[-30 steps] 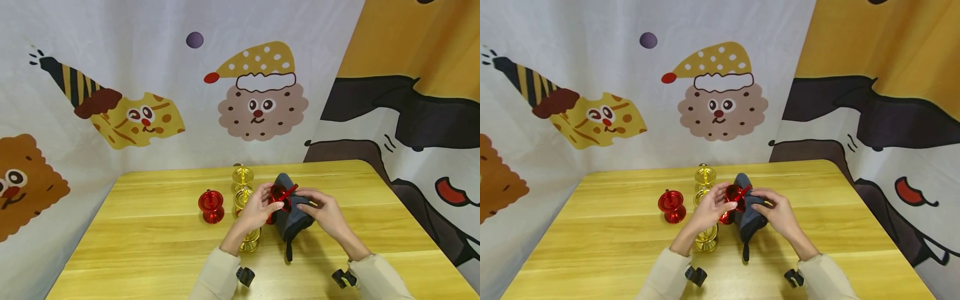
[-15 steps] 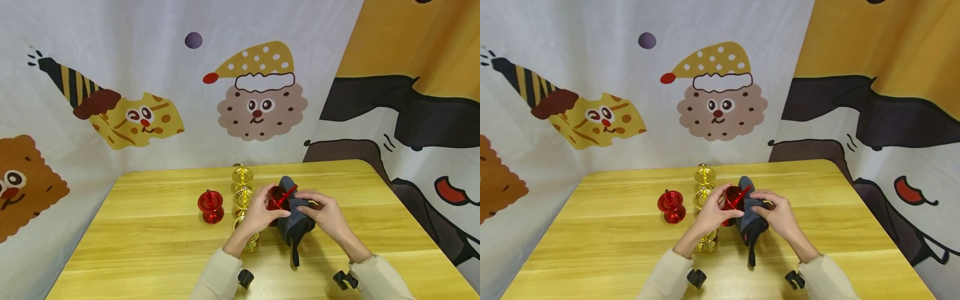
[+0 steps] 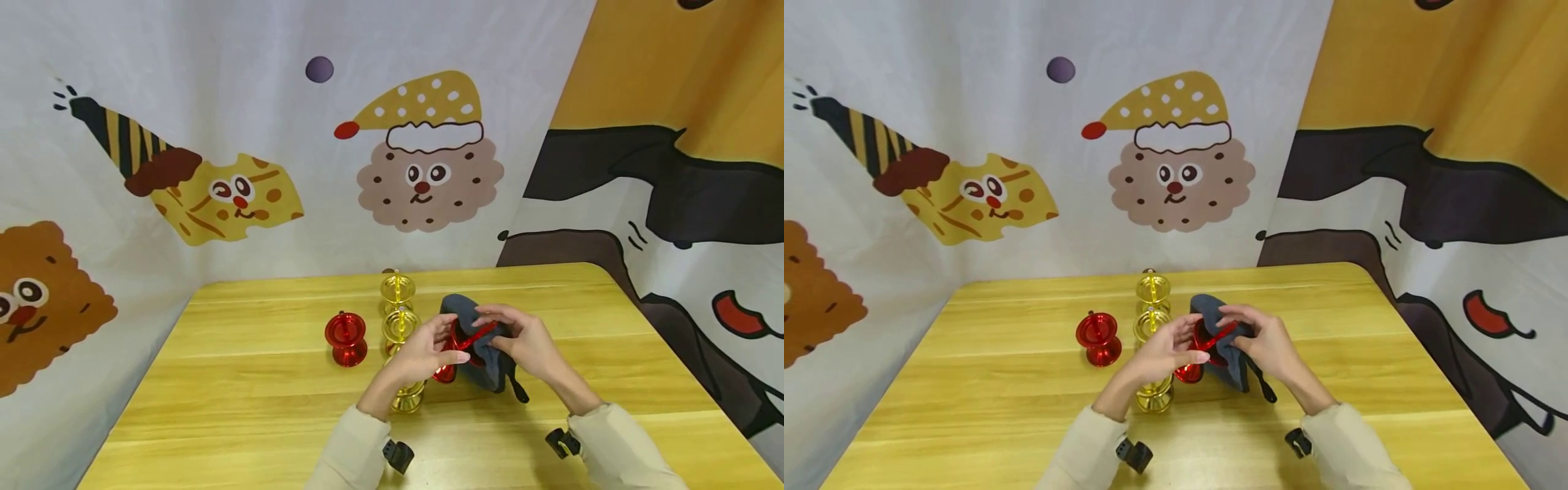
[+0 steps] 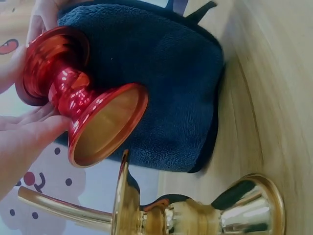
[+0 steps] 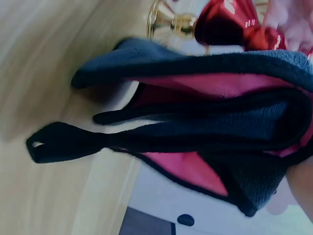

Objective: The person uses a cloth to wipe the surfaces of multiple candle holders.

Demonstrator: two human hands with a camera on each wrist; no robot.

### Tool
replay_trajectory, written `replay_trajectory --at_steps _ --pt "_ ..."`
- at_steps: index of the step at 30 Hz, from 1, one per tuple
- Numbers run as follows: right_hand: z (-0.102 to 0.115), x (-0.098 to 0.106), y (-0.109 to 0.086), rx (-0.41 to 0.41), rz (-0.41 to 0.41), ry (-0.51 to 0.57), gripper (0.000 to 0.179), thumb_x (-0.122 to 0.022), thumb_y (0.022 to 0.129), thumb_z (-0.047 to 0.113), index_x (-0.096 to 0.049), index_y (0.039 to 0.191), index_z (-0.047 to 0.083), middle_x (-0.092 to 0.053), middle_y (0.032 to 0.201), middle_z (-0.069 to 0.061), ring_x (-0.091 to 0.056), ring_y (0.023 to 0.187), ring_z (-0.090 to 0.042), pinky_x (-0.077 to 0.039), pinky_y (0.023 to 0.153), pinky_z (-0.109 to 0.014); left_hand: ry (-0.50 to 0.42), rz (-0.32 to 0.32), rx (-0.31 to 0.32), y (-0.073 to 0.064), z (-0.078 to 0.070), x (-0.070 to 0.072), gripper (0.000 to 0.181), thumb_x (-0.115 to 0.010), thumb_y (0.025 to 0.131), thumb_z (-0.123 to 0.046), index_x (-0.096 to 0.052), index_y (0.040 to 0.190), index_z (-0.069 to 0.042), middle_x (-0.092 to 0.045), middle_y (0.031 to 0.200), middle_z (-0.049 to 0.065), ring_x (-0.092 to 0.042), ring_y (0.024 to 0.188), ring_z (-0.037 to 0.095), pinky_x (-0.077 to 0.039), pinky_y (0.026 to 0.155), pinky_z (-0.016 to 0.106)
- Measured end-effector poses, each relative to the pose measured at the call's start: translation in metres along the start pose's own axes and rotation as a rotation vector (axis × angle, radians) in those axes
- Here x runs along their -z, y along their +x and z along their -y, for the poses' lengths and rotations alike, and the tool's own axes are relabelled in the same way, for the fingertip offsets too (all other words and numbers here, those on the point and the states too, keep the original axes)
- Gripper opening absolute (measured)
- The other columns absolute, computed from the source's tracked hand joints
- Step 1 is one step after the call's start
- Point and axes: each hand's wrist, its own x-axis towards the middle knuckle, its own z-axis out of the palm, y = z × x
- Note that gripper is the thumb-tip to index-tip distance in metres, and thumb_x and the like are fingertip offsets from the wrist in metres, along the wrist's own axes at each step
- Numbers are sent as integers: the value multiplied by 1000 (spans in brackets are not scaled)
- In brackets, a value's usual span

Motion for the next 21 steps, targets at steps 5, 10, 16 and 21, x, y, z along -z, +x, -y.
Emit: replay_trajectory --at_steps 5,10,16,21 --pt "-4 5 5 -3 53 3 48 -57 74 -23 -58 116 -1 -64 98 -14 -60 83 -11 -37 43 -24 18 -17 -29 0 2 -2 65 -65 85 -14 -31 139 0 -39 137 16 -38 125 30 -35 101 39" --pt "2 2 -1 -123 2 -52 39 -65 76 -12 -59 112 0 -65 98 -12 -62 85 -21 -51 59 -24 -8 -96 -69 1 6 -4 63 -66 85 -11 -33 137 1 -46 129 14 -42 121 27 -36 100 38" --pt "10 -3 -7 -234 -47 29 38 -67 77 -8 -59 113 1 -66 98 -11 -60 89 -16 -52 72 -26 -65 -116 -92 4 6 -3 59 -64 85 -5 -35 135 1 -46 125 13 -44 119 23 -40 96 30" --pt "13 -3 -9 -290 -81 67 37 -65 78 -7 -58 114 0 -66 100 -13 -60 89 -12 -51 75 -24 -2 -120 -88 3 4 -6 61 -64 86 -10 -33 138 0 -47 123 11 -45 117 22 -38 98 30"
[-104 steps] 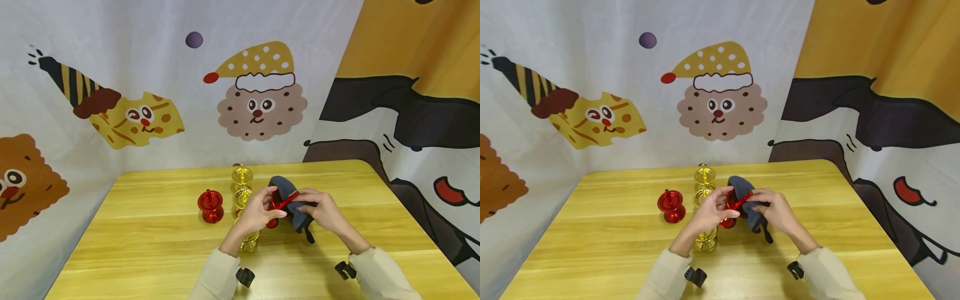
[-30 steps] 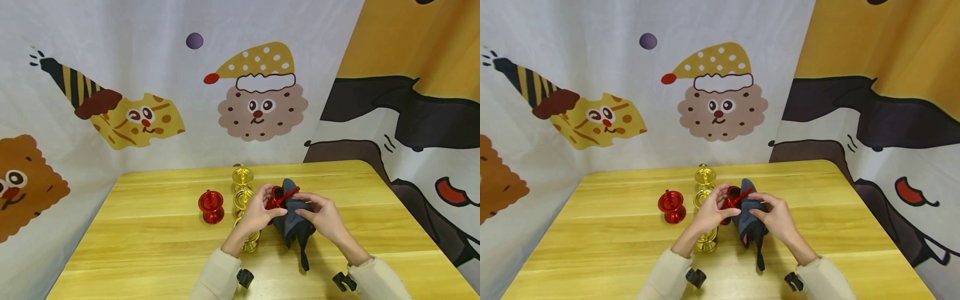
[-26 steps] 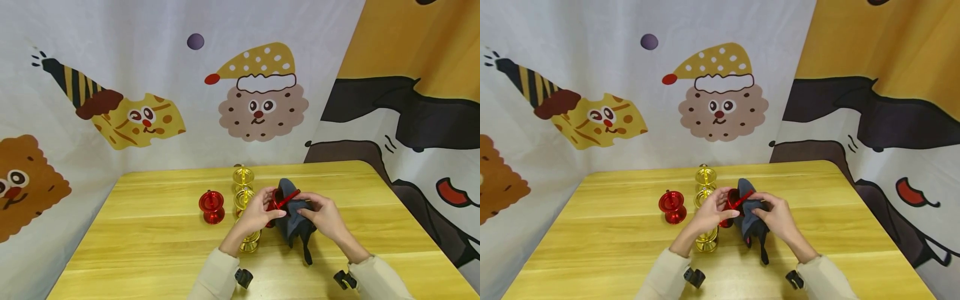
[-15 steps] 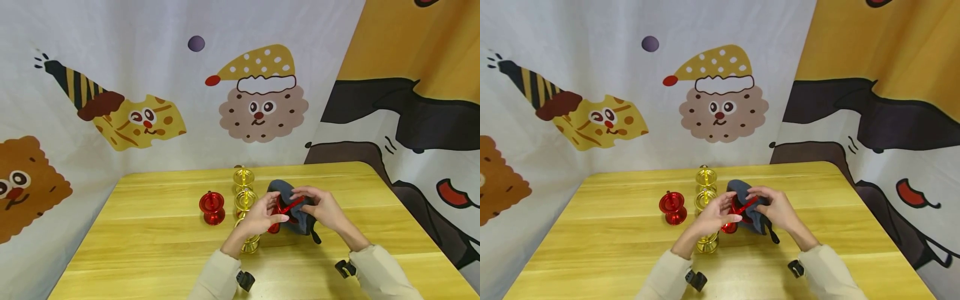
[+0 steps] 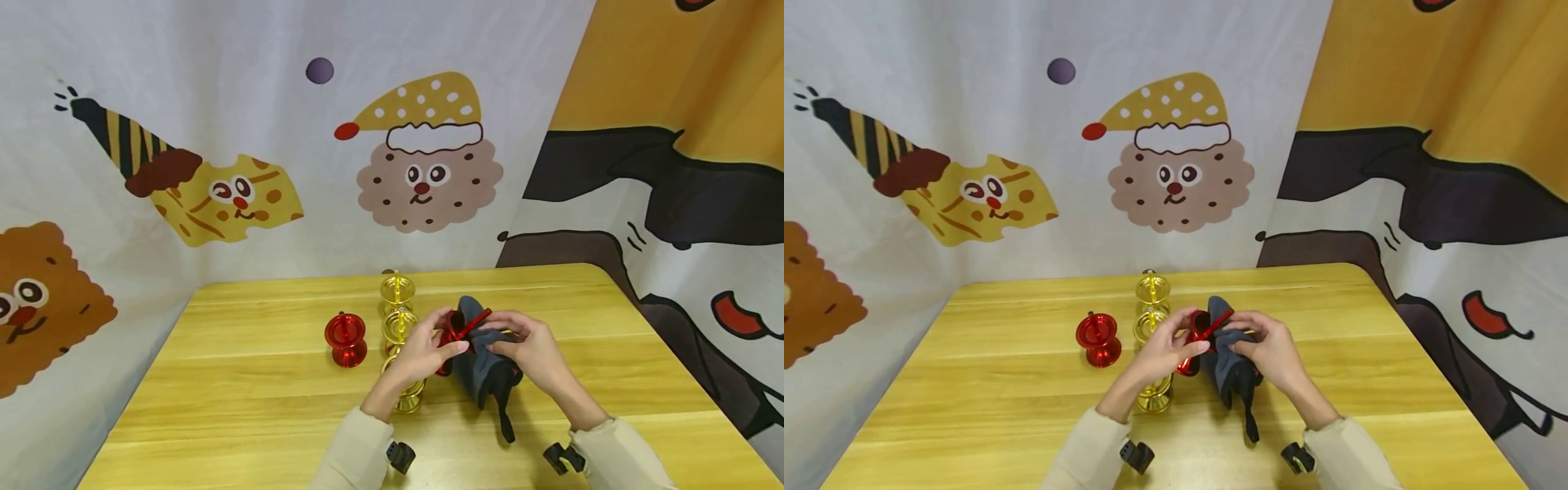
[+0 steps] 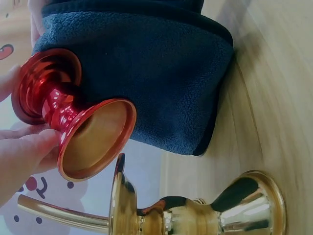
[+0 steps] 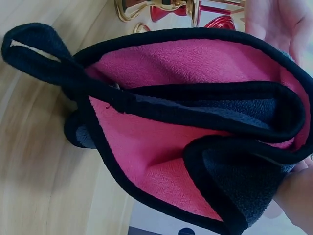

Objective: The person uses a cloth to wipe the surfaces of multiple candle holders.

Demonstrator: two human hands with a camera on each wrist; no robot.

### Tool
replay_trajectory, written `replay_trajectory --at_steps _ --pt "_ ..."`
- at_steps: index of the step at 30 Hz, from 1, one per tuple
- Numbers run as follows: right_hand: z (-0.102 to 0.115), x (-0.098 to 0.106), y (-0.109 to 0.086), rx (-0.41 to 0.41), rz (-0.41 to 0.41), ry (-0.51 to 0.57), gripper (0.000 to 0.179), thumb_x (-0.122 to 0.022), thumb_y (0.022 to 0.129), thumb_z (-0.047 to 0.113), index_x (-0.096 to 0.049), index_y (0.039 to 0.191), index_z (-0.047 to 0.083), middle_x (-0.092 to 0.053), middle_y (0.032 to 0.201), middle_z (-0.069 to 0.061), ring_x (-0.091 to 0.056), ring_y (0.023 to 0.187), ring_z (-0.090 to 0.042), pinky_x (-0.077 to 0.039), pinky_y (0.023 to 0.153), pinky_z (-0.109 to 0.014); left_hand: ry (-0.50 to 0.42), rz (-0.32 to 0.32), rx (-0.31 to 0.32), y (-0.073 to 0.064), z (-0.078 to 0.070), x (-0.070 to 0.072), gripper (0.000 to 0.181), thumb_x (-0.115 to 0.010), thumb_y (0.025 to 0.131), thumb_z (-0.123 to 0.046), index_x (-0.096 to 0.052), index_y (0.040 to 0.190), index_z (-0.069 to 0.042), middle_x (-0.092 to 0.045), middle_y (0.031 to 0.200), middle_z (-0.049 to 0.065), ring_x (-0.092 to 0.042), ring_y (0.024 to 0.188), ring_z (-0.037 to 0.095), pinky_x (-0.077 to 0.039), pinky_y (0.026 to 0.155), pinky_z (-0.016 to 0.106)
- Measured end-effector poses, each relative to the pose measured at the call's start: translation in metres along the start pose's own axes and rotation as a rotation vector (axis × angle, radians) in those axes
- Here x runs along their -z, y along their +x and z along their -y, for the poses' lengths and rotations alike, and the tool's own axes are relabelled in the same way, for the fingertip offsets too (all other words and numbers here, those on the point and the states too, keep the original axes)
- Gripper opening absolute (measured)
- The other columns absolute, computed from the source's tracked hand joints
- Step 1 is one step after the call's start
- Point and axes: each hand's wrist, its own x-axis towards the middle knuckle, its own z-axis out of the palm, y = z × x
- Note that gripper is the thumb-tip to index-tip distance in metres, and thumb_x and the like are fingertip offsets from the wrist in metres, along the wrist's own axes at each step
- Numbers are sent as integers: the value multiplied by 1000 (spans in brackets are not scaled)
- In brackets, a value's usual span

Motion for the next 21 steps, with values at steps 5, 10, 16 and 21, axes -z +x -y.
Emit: replay_trajectory --at_steps 5,10,16,21 --pt "1 1 -2 -33 -10 19 36 -65 79 -5 -58 115 0 -66 100 -13 -61 89 -14 -51 75 -24 4 -20 -18 -1 -1 -2 63 -63 86 -10 -31 139 0 -49 122 12 -45 115 21 -37 99 32" --pt "2 0 -1 -38 -30 11 37 -65 79 -5 -58 115 -1 -66 99 -14 -61 86 -14 -52 69 -24 -53 -5 -28 -2 -2 -3 59 -62 87 -6 -33 138 1 -47 124 14 -45 117 23 -40 96 29" --pt "-3 8 6 123 42 -42 38 -62 77 -13 -59 113 -2 -65 95 -15 -55 64 -5 -41 45 -23 -48 103 20 -4 -9 2 58 -62 87 -7 -35 137 1 -45 129 14 -42 121 24 -36 100 33" --pt "-5 14 12 223 130 -14 38 -58 76 -18 -60 111 -2 -64 96 -17 -45 54 -9 -31 37 -26 -34 131 35 -4 -12 3 57 -62 87 -9 -36 136 2 -45 129 15 -43 120 25 -34 101 37"
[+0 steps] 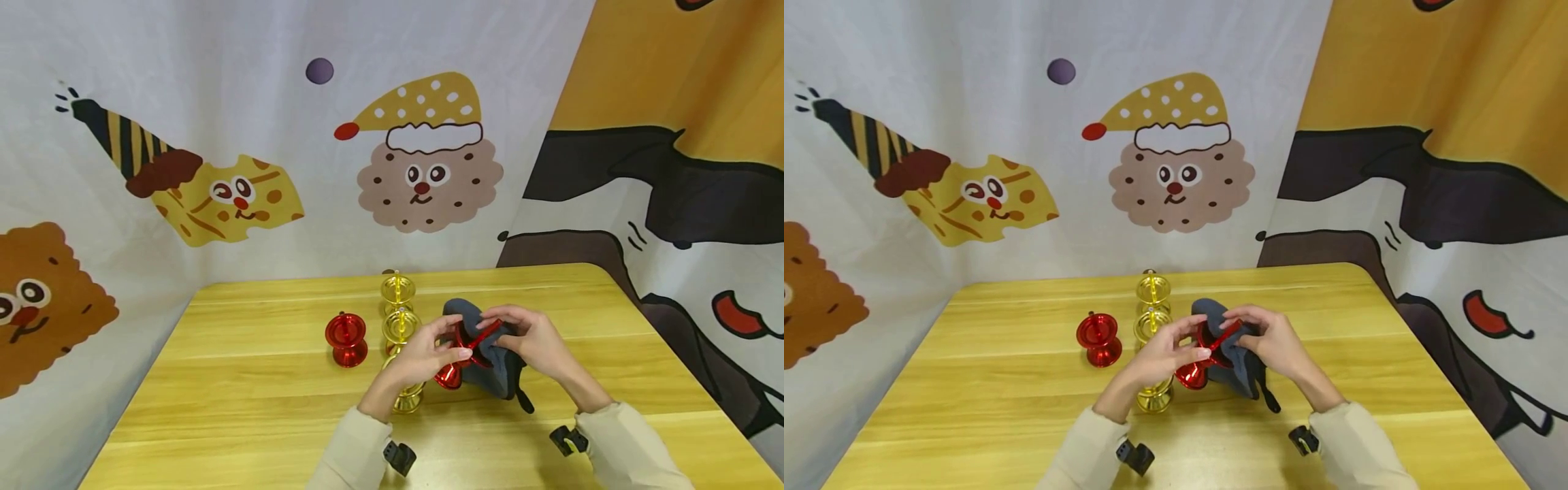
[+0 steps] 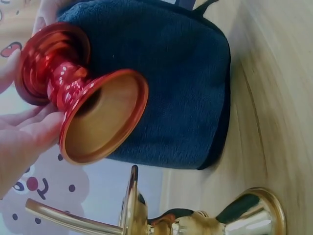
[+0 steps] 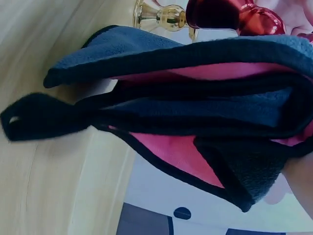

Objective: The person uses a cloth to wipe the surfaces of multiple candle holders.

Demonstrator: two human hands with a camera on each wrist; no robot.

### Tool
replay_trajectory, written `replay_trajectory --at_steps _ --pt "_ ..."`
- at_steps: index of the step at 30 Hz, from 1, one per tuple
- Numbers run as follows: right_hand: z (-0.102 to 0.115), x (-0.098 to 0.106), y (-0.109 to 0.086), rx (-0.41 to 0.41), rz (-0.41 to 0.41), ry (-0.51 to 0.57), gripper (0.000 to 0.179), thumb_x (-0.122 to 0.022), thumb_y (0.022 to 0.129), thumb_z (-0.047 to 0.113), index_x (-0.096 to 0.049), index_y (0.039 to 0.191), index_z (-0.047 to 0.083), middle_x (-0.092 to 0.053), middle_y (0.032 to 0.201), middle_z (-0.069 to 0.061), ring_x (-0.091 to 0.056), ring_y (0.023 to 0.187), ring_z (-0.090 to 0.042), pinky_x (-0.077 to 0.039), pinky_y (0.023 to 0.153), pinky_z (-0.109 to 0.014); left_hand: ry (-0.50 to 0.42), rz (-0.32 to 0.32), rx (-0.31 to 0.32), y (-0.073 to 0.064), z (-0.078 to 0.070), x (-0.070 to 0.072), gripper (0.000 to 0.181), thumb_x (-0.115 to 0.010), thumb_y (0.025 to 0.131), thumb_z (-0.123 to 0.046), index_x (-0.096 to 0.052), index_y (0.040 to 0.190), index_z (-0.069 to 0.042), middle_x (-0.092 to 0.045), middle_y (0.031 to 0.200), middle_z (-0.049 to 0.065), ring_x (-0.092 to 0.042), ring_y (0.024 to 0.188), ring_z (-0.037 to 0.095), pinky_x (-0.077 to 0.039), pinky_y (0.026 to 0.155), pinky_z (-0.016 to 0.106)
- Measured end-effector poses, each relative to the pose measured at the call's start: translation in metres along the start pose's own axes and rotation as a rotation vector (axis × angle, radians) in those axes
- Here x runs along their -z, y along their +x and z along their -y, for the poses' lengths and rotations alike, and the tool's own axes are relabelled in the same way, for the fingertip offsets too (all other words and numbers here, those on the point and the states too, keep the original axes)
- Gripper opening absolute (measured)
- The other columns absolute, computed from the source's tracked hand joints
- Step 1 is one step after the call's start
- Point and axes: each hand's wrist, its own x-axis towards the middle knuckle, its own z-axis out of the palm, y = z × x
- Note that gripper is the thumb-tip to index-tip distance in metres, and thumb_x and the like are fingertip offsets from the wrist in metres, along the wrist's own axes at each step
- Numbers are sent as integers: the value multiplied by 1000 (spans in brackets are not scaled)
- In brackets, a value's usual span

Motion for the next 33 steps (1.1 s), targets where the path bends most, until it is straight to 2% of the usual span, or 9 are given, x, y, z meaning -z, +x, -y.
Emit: replay_trajectory --at_steps 3,8,11,14,18,21,24,30,33 --pt "1 4 -1 -50 -49 7 36 -60 78 -13 -59 112 -2 -64 97 -17 -49 51 -15 -39 39 -25 -32 -65 -7 2 1 -1 57 -63 87 -10 -36 136 2 -45 129 16 -43 120 25 -35 101 38" --pt "2 13 -5 -79 -184 34 34 -62 78 -12 -59 111 -3 -68 94 -1 -55 51 -14 -47 45 -25 -108 -234 -35 6 -3 2 56 -62 88 -15 -37 135 1 -47 127 15 -43 120 26 -39 98 37" --pt "3 17 -9 -68 -196 39 34 -61 78 -14 -59 111 -4 -67 93 6 -62 65 -13 -45 43 -26 -117 -316 -63 10 -9 6 55 -61 89 -15 -36 134 3 -48 125 17 -44 118 28 -40 97 38" --pt "6 15 -13 -76 -188 38 34 -60 78 -14 -60 109 -2 -67 93 7 -63 63 -14 -41 37 -28 -93 -400 -71 16 -14 6 54 -60 89 -16 -37 132 7 -51 120 19 -48 114 30 -41 95 39" --pt "10 8 -14 -57 -188 37 32 -63 77 -13 -62 107 0 -68 93 5 -61 58 -12 -41 37 -26 -81 -489 -2 20 -18 5 57 -61 89 -25 -38 132 5 -55 116 17 -53 107 27 -46 89 36" --pt "10 -1 -11 -32 -202 41 33 -62 76 -15 -63 105 -1 -68 93 1 -62 67 -9 -50 51 -22 -83 -495 58 21 -17 2 63 -61 88 -34 -37 133 3 -56 115 16 -56 102 25 -50 82 35" --pt "8 -8 -8 -22 -234 22 34 -61 75 -17 -64 105 0 -68 93 -5 -63 83 -7 -53 68 -22 -81 -478 107 20 -14 -2 69 -63 85 -40 -37 132 3 -56 113 16 -58 97 23 -51 78 35" --pt "5 -14 -5 -42 -316 -20 32 -62 76 -15 -65 104 0 -66 94 -16 -61 87 -4 -50 73 -17 -149 -438 126 17 -7 -2 58 -68 82 -35 -48 119 4 -57 102 13 -59 88 20 -51 78 34" --pt "5 -15 -5 -60 -334 -3 32 -62 77 -14 -63 106 -1 -65 94 -17 -61 86 -3 -51 72 -17 -145 -351 100 14 -4 1 45 -70 82 -28 -55 113 1 -59 104 10 -58 95 21 -50 81 32"
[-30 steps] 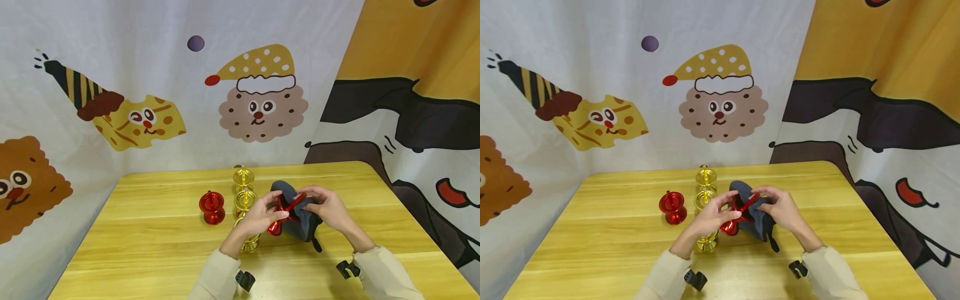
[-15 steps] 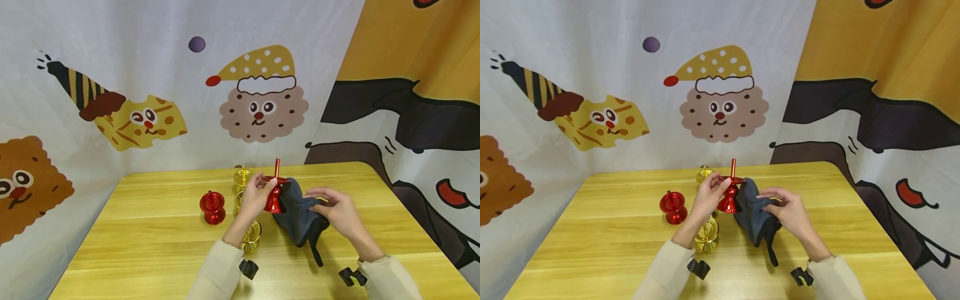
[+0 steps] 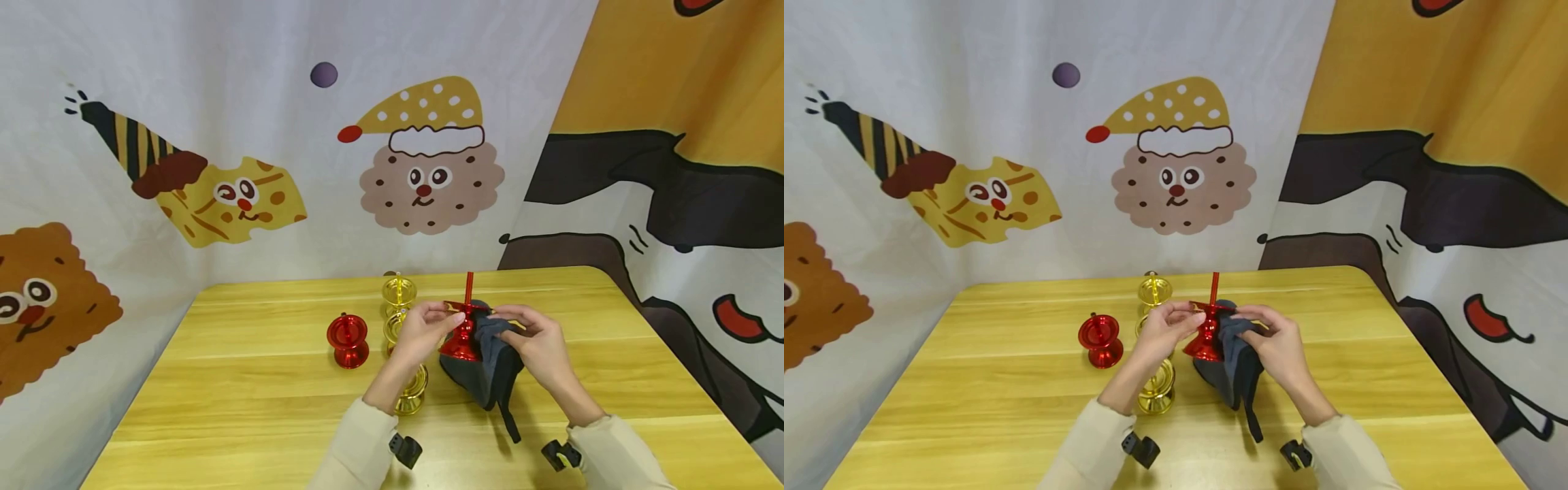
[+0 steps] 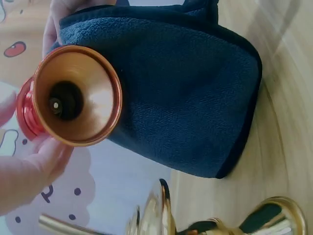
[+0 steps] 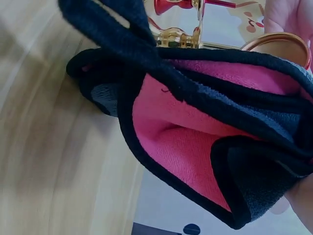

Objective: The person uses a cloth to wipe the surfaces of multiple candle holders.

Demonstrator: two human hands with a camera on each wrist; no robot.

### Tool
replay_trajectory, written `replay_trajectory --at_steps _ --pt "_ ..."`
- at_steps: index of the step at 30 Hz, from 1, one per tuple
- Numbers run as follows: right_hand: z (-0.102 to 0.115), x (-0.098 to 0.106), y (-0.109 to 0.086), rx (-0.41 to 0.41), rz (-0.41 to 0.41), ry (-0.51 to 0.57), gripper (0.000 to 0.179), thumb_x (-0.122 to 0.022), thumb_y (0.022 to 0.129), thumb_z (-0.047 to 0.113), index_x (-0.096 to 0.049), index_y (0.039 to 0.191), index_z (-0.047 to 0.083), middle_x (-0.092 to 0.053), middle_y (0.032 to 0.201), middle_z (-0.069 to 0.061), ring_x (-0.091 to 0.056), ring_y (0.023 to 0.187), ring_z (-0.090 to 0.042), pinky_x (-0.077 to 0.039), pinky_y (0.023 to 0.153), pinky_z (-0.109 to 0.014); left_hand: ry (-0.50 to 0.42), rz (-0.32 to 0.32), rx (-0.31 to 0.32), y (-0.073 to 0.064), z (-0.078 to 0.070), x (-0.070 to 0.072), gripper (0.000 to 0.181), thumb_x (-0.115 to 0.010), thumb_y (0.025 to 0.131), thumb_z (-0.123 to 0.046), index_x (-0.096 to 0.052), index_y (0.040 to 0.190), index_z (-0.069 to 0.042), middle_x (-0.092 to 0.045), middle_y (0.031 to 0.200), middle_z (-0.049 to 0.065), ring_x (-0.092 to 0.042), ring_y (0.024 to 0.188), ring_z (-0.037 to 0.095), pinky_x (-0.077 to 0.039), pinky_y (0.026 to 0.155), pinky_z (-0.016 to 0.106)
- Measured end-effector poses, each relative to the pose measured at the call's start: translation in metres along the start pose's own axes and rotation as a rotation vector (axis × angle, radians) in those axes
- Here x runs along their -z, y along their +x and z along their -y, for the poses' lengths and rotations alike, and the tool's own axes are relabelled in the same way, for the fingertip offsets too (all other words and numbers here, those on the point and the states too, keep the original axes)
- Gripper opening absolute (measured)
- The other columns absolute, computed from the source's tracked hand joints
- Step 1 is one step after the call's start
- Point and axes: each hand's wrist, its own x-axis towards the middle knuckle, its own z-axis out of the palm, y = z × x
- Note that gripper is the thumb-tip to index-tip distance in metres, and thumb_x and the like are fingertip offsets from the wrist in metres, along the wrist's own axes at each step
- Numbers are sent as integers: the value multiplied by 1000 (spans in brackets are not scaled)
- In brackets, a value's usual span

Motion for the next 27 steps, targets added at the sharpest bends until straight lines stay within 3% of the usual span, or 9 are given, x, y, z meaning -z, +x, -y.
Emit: replay_trajectory --at_steps 5,9,15,18,23,27 --pt "0 -1 1 -34 -29 30 31 -60 78 -14 -62 107 -3 -65 96 -12 -61 86 -3 -52 70 -19 2 190 -25 -5 2 6 46 -71 80 -9 -54 122 -6 -54 121 8 -51 112 25 -48 86 35" --pt "-2 -2 2 -30 -57 42 26 -63 78 -11 -62 103 -4 -64 97 -6 -59 89 -2 -51 70 -18 -43 265 -11 -8 2 7 63 -71 74 7 -46 131 -8 -53 123 15 -53 111 28 -50 83 36" --pt "-2 -1 3 -7 -55 100 17 -64 80 -8 -64 98 -7 -61 100 -10 -60 92 -5 -51 73 -18 -39 241 -21 -9 3 5 66 -72 73 7 -47 131 -9 -52 124 11 -56 106 25 -51 80 32" --pt "-3 -1 3 10 -25 68 17 -64 81 -7 -66 97 -7 -61 101 -13 -59 92 -5 -50 74 -17 -13 212 -41 -8 4 4 63 -74 73 3 -49 129 -8 -55 118 9 -57 101 23 -51 80 32" --pt "-5 -1 2 6 91 -8 18 -64 83 1 -68 101 -3 -61 105 -16 -56 93 -2 -49 74 -16 25 188 -66 -6 7 3 62 -75 72 1 -49 128 -5 -57 110 10 -57 97 21 -51 79 31" --pt "-4 3 2 -13 233 -49 24 -62 88 14 -66 108 1 -57 116 -10 -52 105 -10 -47 79 -16 24 166 -56 -6 10 4 63 -75 72 0 -48 128 -5 -56 112 9 -56 98 21 -51 78 31"
